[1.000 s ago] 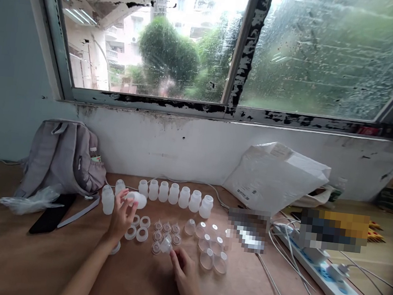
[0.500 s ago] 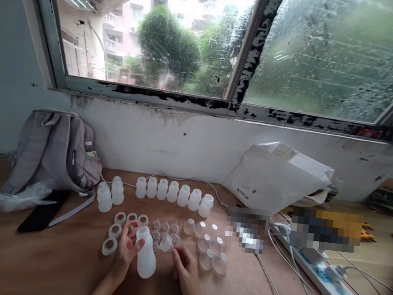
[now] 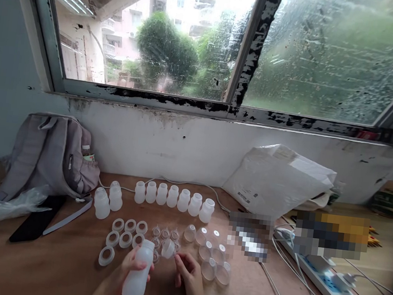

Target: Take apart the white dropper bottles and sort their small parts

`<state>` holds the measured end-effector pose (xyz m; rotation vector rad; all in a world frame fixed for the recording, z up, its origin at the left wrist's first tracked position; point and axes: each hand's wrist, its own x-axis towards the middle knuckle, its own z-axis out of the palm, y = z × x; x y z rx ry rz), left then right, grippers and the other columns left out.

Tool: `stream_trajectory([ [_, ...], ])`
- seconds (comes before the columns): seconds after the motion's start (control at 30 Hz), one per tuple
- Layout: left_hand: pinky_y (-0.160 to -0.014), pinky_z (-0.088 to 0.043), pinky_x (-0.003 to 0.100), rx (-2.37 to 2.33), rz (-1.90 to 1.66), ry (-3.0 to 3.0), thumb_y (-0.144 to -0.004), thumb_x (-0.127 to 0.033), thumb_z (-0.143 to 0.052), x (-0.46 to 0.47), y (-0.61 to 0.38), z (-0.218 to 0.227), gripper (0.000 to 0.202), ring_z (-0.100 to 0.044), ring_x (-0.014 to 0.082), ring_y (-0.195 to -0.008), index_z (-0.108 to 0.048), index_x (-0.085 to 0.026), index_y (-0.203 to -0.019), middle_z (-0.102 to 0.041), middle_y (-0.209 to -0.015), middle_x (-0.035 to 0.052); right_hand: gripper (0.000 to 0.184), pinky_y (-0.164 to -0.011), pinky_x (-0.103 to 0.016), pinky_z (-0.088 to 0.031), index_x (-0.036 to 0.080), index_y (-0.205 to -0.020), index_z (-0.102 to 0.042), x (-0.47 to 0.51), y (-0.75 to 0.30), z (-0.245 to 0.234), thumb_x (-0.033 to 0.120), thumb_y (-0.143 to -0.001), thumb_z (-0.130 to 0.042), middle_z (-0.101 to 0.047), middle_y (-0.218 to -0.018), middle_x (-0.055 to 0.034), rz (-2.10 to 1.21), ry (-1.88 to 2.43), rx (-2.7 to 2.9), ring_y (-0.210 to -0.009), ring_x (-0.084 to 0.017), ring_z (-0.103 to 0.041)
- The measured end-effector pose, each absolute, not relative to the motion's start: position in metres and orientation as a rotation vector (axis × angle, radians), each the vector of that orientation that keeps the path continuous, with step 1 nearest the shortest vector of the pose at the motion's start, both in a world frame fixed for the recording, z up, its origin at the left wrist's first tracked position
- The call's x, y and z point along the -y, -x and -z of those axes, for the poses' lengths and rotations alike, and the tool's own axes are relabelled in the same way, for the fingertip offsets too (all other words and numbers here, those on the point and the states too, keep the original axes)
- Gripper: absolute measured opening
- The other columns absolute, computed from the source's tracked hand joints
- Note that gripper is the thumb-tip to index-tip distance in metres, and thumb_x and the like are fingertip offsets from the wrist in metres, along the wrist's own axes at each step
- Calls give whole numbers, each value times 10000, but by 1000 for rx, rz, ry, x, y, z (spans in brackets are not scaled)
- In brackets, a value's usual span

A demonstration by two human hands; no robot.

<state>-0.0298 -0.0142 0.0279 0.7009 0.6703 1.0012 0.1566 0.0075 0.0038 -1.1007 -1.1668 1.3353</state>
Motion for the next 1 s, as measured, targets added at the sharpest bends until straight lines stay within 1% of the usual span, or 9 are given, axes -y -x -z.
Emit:
stream_trajectory([
  [0.07, -520, -415, 231, -663, -896, -809, -571, -214, -636, 15, 31, -29, 428, -567, 154, -644, -488, -162, -969, -564, -807, 46, 358, -370, -195, -225, 150, -724, -546, -9, -158, -4, 500, -664, -595, -401, -384, 76, -1358, 1079, 1167, -311, -61, -338],
  [0.13, -510, -421, 232, -643, -818, -868, -551, -200, -642, 15, 31, -30, 474, -576, 169, -670, -466, -191, -991, -552, -858, 39, 351, -371, -194, -222, 151, -740, -545, -9, -160, -5, 489, -663, -604, -408, -397, 75, -1385, 1056, 1166, -312, -60, -342],
  [0.3, -453, -422, 213, -698, -703, -927, -589, -215, -613, 10, 37, -27, 430, -574, 149, -631, -439, -205, -981, -539, -918, 38, 261, -405, -196, -252, 150, -758, -541, -8, -166, -7, 407, -722, -575, -419, -420, 70, -1417, 1028, 1172, -355, -66, -371],
  [0.43, -429, -428, 214, -737, -607, -963, -593, -218, -614, 7, 41, -22, 393, -571, 145, -601, -435, -193, -943, -549, -878, 34, 228, -424, -202, -276, 158, -705, -524, -9, -171, -10, 374, -696, -596, -451, -422, 66, -1450, 997, 1190, -363, -75, -395],
  [0.53, -437, -428, 214, -761, -580, -982, -604, -235, -616, 6, 41, -20, 353, -573, 146, -595, -436, -183, -904, -560, -824, 27, 198, -458, -211, -322, 162, -668, -510, -9, -171, -13, 336, -681, -604, -498, -459, 52, -1475, 971, 1193, -396, -89, -450],
  [0.6, -444, -431, 217, -777, -568, -978, -602, -248, -622, 5, 40, -20, 350, -575, 146, -595, -434, -186, -891, -562, -821, 23, 178, -467, -217, -342, 165, -669, -500, -7, -171, -15, 316, -685, -593, -524, -490, 40, -1481, 963, 1179, -425, -103, -487],
  [0.83, -461, -436, 229, -782, -550, -960, -605, -248, -617, 6, 40, -22, 350, -572, 139, -589, -419, -194, -889, -557, -852, 13, 98, -455, -210, -359, 173, -667, -455, -4, -166, -14, 236, -687, -528, -557, -505, 31, -1581, 930, 1145, -418, -106, -517],
  [1.0, -447, -406, 204, -783, -517, -964, -602, -253, -616, 6, 40, -22, 354, -565, 129, -570, -423, -194, -892, -553, -797, -8, 121, -414, -205, -362, 178, -647, -439, -4, -162, -12, 254, -637, -532, -571, -492, 27, -1684, 947, 1142, -388, -117, -526],
])
